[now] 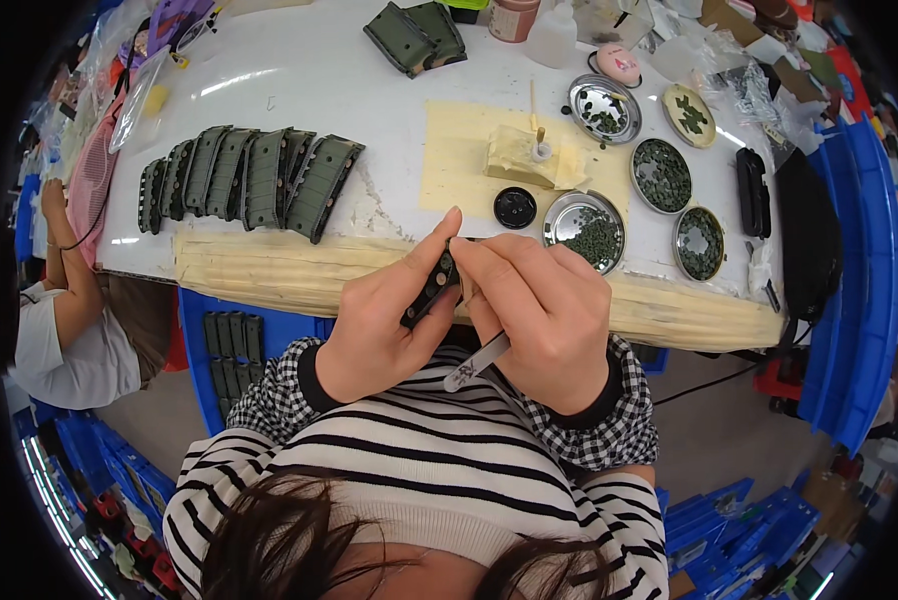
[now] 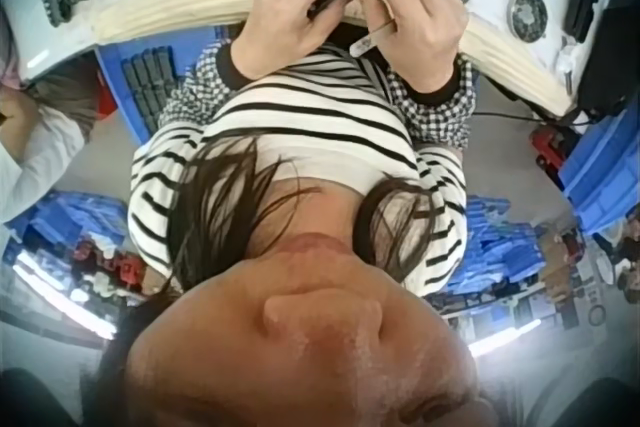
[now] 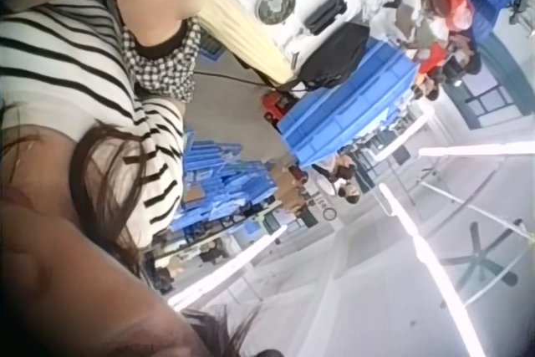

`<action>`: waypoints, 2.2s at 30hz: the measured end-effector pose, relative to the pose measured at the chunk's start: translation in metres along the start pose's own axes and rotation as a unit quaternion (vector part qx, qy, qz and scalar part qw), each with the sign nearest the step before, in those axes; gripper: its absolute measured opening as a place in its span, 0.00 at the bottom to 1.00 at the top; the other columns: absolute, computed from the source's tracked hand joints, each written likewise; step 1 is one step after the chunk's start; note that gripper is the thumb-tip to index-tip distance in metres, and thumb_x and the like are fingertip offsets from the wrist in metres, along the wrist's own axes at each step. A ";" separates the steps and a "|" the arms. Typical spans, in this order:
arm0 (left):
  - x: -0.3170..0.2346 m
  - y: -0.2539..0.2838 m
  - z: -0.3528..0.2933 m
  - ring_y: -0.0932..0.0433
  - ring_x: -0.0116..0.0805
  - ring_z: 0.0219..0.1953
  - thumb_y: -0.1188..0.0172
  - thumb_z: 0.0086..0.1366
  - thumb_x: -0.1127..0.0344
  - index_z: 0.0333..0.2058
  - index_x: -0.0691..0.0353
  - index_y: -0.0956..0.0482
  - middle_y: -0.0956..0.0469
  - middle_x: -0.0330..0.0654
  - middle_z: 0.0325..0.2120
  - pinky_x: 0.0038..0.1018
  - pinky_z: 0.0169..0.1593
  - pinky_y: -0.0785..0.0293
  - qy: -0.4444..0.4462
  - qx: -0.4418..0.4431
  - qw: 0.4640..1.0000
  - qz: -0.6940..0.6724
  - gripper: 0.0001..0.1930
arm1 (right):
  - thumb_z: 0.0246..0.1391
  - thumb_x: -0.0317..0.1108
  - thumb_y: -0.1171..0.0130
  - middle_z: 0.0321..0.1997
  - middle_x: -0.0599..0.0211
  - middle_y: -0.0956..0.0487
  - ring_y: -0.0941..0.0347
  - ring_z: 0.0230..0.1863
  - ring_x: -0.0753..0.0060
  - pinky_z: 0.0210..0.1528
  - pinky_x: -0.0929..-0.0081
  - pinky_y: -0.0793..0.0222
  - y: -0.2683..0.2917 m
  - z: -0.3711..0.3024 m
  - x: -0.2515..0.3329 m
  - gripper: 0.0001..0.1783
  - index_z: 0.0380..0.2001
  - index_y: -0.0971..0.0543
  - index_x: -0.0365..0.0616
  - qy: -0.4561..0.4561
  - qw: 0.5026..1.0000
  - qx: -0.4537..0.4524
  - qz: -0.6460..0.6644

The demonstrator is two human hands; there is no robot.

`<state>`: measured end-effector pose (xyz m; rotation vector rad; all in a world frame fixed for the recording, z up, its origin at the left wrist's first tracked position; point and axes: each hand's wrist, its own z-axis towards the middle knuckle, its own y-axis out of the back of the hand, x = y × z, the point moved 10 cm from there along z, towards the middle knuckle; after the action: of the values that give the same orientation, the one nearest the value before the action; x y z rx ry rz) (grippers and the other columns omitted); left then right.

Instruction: Assembling plastic toy tank models by applying adhesive to components with a small brush and joining them together.

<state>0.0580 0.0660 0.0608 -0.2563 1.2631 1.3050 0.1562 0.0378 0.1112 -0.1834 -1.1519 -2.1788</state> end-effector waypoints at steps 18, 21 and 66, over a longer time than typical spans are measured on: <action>0.037 -0.010 0.000 0.21 0.29 0.37 0.47 0.66 0.73 0.61 0.65 0.41 0.24 0.50 0.45 0.25 0.43 0.23 0.164 0.013 0.913 -0.373 0.25 | 0.46 0.19 0.36 0.28 0.67 0.24 0.35 0.22 0.79 0.22 0.82 0.43 0.037 0.000 -0.059 0.11 0.35 0.19 0.39 -0.182 0.979 -0.084 0.045; 0.046 -0.023 -0.006 0.21 0.29 0.34 0.54 0.72 0.64 0.62 0.63 0.43 0.25 0.51 0.44 0.27 0.41 0.21 0.268 0.035 0.807 -0.525 0.23 | 0.45 0.19 0.38 0.29 0.65 0.25 0.31 0.25 0.72 0.24 0.78 0.38 0.032 0.013 -0.083 0.11 0.35 0.19 0.41 -0.148 0.986 -0.076 -0.019; 0.046 -0.045 -0.017 0.21 0.36 0.32 0.64 0.74 0.52 0.67 0.61 0.53 0.25 0.47 0.39 0.31 0.38 0.22 0.314 0.069 0.660 -0.680 0.29 | 0.57 0.26 0.41 0.34 0.68 0.25 0.28 0.27 0.84 0.28 0.86 0.35 0.029 -0.005 -0.090 0.05 0.36 0.22 0.34 -0.242 0.925 -0.217 0.199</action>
<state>0.0741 0.0636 -0.0035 -1.3333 1.1826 -0.2601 0.2442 0.0664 0.0914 -1.1011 -0.7577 -2.0298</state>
